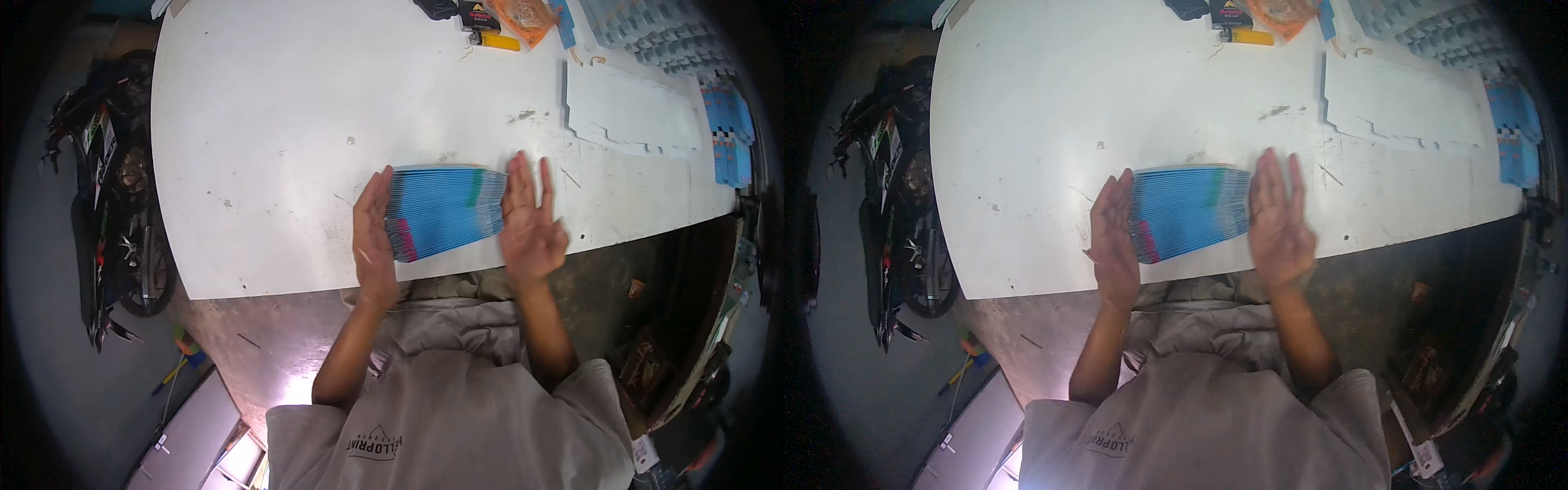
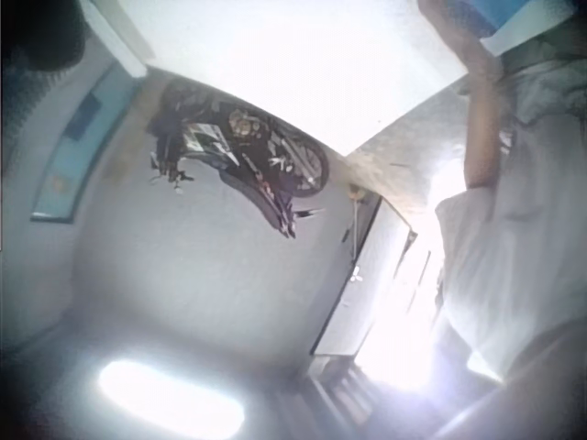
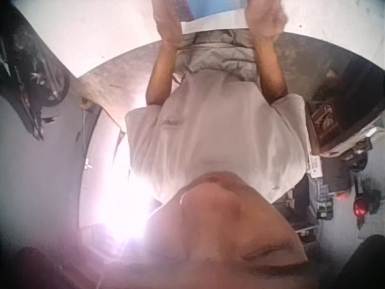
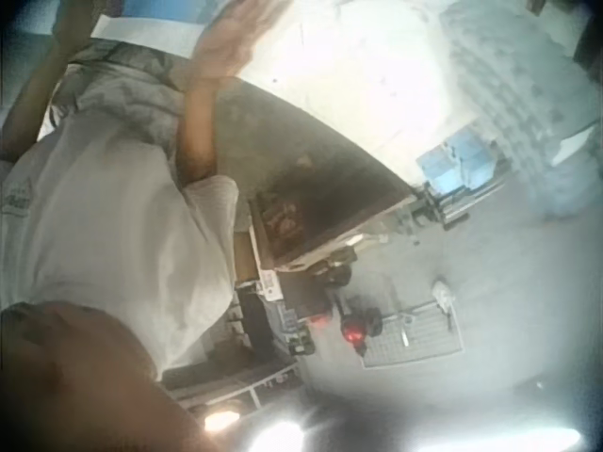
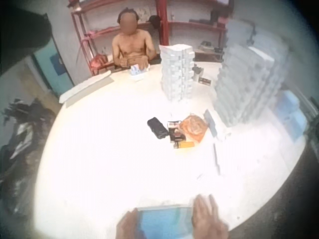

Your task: The person folds blue printed paper sheets into small box shapes on a white table, then stacks the finished boxes. The person also gathers and aligns the stack of completed boxes before placing them aside.

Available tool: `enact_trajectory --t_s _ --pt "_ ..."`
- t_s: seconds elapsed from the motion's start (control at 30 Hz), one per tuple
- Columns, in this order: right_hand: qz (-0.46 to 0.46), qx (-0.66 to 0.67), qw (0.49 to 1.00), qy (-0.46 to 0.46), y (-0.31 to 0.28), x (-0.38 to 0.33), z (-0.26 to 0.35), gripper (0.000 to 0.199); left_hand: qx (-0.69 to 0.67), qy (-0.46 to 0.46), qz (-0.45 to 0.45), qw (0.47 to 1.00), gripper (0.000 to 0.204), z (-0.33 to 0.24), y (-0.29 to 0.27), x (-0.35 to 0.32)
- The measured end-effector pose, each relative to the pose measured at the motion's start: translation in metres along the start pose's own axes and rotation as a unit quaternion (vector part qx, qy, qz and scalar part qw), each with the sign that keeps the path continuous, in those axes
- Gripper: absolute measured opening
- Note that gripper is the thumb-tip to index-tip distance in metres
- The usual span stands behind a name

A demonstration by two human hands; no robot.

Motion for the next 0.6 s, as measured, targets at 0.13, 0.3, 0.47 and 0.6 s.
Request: enact_trajectory --t_s 0.13,0.3,0.47,0.6 --pt "-0.014 0.02 1.0 0.013 0.005 0.013 0.005 0.104 -0.093 -0.13 -0.161 0.974 0.106 0.005 0.007 0.01" --pt "0.004 0.0 1.0 0.025 0.009 0.009 -0.012 0.105 0.014 -0.057 0.06 0.996 0.103 0.013 0.013 0.02" --pt "0.014 -0.049 0.999 0.018 0.014 0.01 -0.012 0.108 0.017 -0.05 0.043 0.998 0.096 0.016 0.014 0.028" --pt "0.021 -0.088 0.996 0.011 0.011 0.009 -0.015 0.105 0.015 -0.042 0.046 0.998 0.096 0.02 0.015 0.027"
Point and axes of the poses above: each hand's wrist, its own x-axis towards the middle knuckle, its own y-axis out of the palm, z = x × y, the point moved 9 cm from there along x, towards the middle knuckle, and after that the axes turned 13 degrees about y, right-handed, at the moved point
